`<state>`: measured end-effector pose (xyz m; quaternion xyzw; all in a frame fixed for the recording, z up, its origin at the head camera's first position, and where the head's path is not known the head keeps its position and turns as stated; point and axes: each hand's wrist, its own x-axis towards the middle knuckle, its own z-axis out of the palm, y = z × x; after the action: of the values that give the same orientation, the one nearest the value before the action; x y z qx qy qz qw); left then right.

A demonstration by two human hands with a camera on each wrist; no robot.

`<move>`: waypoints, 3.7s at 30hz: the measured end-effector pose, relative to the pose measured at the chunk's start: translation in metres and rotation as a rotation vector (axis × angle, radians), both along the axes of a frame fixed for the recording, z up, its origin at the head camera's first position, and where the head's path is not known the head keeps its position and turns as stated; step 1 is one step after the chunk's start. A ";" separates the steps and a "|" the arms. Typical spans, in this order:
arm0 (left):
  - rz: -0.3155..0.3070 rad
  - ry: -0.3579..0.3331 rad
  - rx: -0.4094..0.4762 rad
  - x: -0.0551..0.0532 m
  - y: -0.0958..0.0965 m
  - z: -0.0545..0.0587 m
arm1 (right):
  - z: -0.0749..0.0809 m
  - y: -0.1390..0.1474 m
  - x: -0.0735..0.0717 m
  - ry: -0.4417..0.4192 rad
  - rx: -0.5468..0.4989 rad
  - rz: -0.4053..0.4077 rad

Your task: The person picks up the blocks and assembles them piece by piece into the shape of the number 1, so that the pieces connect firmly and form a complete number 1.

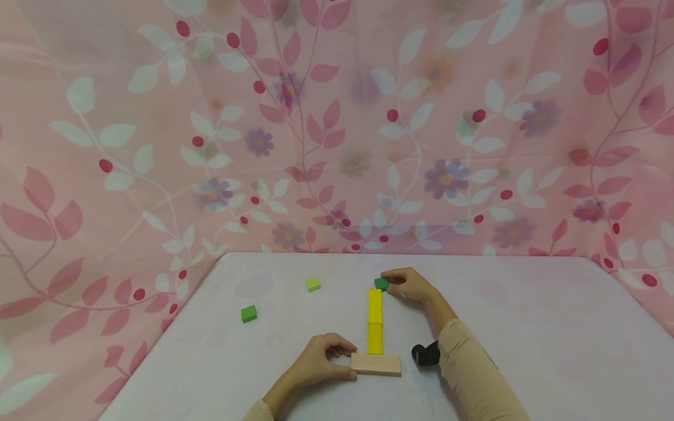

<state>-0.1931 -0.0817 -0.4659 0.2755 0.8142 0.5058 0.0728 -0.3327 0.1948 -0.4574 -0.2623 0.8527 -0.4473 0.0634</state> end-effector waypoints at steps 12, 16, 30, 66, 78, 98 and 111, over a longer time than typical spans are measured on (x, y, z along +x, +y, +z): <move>0.005 -0.022 0.047 -0.004 -0.002 0.008 | 0.000 0.001 -0.001 0.042 0.023 0.005; 0.030 -0.001 0.051 -0.007 -0.006 0.008 | -0.001 0.002 -0.001 -0.005 -0.001 -0.003; 0.122 0.083 0.034 -0.013 -0.027 0.008 | -0.003 0.002 -0.002 -0.025 -0.029 0.000; 0.536 0.265 0.062 -0.092 -0.039 0.021 | 0.001 0.000 0.001 -0.057 -0.039 -0.018; 0.598 0.252 0.010 -0.109 -0.040 0.025 | 0.003 0.000 0.002 -0.062 -0.041 -0.031; 0.652 0.180 -0.058 -0.118 -0.046 0.012 | -0.003 0.002 -0.002 -0.043 -0.039 -0.017; 0.611 0.148 -0.088 -0.120 -0.048 0.006 | -0.002 -0.001 0.001 -0.040 -0.045 -0.026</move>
<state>-0.3134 -0.1297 -0.4600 0.0507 0.8835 0.4472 -0.1301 -0.3319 0.1943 -0.4592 -0.2436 0.8443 -0.4724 0.0684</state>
